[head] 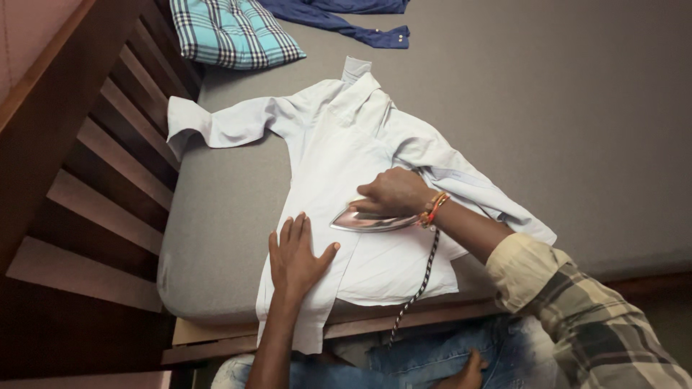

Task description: The person irons a white long-sleeved shirt laid out on a bench. They use an electric iron to smooth the front body, sleeves, and collar, frequently adjusting the fabric with their hands to ensure even coverage.

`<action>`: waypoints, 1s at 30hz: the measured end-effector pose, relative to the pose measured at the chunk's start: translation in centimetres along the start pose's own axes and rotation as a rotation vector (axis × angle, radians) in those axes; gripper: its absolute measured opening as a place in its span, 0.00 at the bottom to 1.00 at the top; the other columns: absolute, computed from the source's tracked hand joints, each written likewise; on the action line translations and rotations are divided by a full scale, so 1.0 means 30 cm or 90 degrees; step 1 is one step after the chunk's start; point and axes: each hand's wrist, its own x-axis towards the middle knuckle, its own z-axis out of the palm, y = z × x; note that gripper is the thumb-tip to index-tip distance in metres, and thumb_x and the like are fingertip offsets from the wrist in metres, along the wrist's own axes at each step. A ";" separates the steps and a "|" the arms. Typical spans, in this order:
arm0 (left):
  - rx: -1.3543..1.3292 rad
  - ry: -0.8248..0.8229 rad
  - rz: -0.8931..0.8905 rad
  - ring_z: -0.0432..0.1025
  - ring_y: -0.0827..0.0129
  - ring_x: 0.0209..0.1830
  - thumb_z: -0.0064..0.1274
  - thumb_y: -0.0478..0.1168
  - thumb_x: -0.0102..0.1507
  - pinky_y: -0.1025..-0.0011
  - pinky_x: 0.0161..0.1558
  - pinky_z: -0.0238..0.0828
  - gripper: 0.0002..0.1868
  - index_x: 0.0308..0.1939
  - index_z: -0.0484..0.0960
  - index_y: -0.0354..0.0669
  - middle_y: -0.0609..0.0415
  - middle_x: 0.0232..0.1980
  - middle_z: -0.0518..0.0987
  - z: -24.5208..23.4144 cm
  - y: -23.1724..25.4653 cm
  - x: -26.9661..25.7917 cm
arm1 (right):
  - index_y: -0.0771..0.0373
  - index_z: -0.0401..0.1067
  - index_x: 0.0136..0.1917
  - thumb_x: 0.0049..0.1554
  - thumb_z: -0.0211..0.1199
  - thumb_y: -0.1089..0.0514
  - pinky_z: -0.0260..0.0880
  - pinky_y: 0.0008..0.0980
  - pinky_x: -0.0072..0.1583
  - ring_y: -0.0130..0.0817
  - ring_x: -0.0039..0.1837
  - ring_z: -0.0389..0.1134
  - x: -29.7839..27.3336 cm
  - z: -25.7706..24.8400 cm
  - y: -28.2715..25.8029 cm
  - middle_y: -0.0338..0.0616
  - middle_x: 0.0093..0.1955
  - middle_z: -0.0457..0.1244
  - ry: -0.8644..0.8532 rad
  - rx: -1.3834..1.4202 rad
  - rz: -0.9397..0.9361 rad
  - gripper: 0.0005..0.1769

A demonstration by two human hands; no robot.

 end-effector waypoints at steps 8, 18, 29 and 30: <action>0.014 -0.052 -0.011 0.48 0.58 0.80 0.51 0.74 0.56 0.46 0.75 0.37 0.54 0.73 0.62 0.38 0.49 0.78 0.59 -0.015 0.004 0.001 | 0.58 0.73 0.32 0.60 0.55 0.29 0.69 0.52 0.37 0.57 0.31 0.69 0.036 0.010 -0.096 0.54 0.25 0.63 0.064 0.019 -0.103 0.32; 0.013 -0.068 -0.026 0.44 0.58 0.81 0.50 0.77 0.54 0.46 0.75 0.35 0.58 0.74 0.59 0.38 0.49 0.80 0.55 -0.005 -0.006 0.007 | 0.57 0.76 0.34 0.57 0.55 0.28 0.71 0.51 0.37 0.56 0.32 0.70 0.029 0.030 -0.077 0.54 0.26 0.65 0.067 0.009 -0.019 0.32; -0.008 -0.036 -0.046 0.46 0.57 0.81 0.49 0.80 0.53 0.49 0.75 0.37 0.64 0.75 0.55 0.32 0.42 0.80 0.54 -0.027 -0.008 -0.021 | 0.56 0.79 0.43 0.59 0.52 0.29 0.72 0.50 0.40 0.53 0.35 0.72 -0.030 0.019 -0.027 0.54 0.30 0.68 0.036 0.027 0.124 0.31; -0.016 -0.020 -0.046 0.46 0.57 0.81 0.50 0.81 0.52 0.49 0.76 0.37 0.66 0.75 0.55 0.30 0.41 0.80 0.54 -0.030 -0.009 -0.018 | 0.56 0.79 0.43 0.60 0.52 0.29 0.72 0.50 0.40 0.53 0.35 0.72 -0.030 0.012 -0.037 0.54 0.29 0.68 0.022 0.034 0.119 0.31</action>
